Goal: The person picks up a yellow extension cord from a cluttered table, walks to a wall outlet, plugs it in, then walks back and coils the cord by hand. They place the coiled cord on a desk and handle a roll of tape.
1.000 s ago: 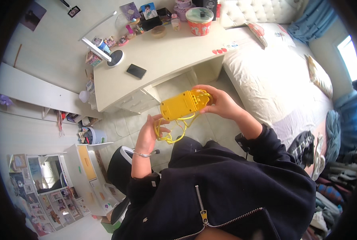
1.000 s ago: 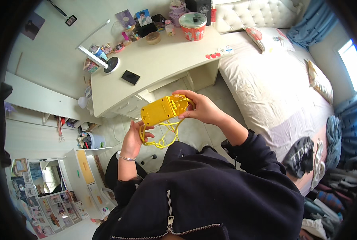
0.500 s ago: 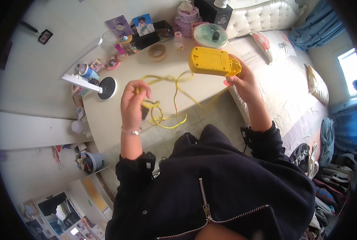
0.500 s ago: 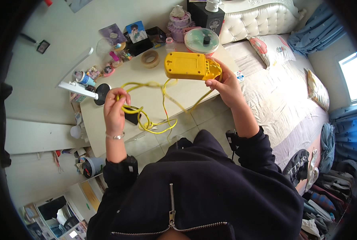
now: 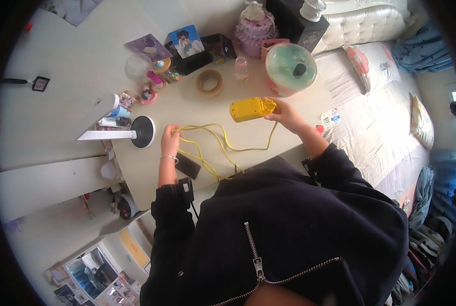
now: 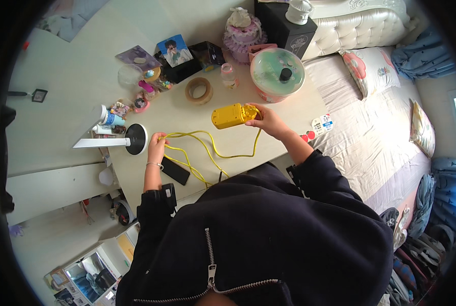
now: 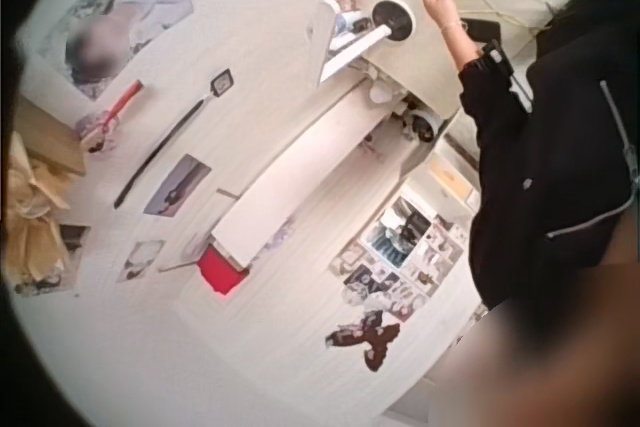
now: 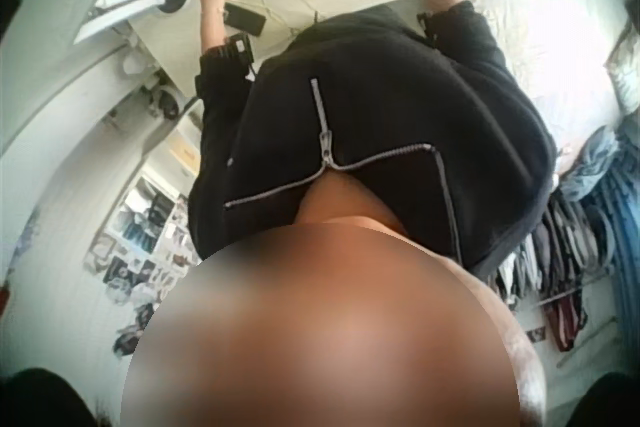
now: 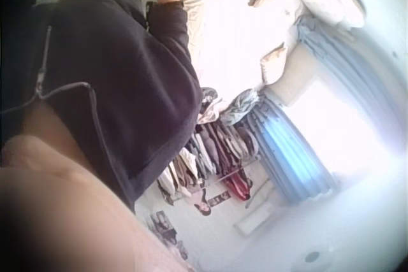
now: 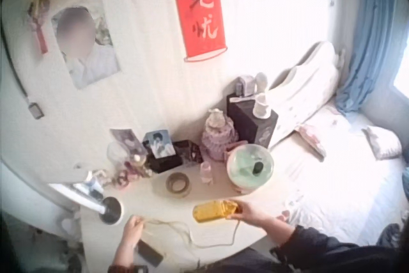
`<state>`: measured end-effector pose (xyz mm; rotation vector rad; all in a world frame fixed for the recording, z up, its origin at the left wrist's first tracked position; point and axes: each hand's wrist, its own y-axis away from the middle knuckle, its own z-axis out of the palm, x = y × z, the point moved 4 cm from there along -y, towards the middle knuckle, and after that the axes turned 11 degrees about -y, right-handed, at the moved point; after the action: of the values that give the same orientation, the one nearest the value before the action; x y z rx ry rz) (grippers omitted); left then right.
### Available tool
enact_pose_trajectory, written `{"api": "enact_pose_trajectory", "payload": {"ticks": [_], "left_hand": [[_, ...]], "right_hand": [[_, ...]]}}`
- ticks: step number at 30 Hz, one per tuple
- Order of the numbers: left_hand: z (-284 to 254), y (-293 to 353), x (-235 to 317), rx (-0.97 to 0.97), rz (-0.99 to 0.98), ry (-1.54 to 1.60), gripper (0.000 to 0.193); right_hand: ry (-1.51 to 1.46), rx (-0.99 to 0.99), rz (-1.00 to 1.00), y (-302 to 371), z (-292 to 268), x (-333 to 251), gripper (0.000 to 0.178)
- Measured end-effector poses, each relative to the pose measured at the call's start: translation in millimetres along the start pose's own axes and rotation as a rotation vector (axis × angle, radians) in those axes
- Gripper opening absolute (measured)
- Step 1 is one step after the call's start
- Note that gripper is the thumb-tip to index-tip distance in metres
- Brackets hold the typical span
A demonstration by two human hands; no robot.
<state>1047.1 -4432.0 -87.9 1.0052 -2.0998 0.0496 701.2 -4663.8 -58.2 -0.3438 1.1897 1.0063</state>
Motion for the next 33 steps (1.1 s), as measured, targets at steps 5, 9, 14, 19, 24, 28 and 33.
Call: {"api": "enact_pose_trajectory", "payload": {"ticks": [5, 9, 14, 19, 24, 28, 33], "left_hand": [[36, -39, -10, -0.268, -0.237, -0.511, 0.052], [66, -68, 47, 0.089, -0.054, -1.023, 0.064], [119, -121, 101, 0.038, 0.555, -0.627, 0.044], [144, -142, 97, -0.121, 0.495, -0.948, 0.033], [97, -122, 106, -0.296, 0.374, -0.426, 0.039], [41, -64, 121, -0.671, 0.106, 0.433, 0.039], [-3, 6, 147, -0.936, 0.154, 0.729, 0.039]], "right_hand": [[0.021, 0.029, 0.061, -28, -3, 4, 0.067], [0.026, 0.129, 0.098, -39, -10, 24, 0.067], [0.183, 0.186, 0.173, -40, -25, 58, 0.068], [0.362, 0.212, 0.25, -46, -46, 86, 0.07], [0.756, 0.099, 0.247, -62, -47, 83, 0.077], [0.998, 0.051, 0.097, -64, -12, 30, 0.079], [0.326, -0.181, -0.167, -50, 62, -44, 0.084]]}}
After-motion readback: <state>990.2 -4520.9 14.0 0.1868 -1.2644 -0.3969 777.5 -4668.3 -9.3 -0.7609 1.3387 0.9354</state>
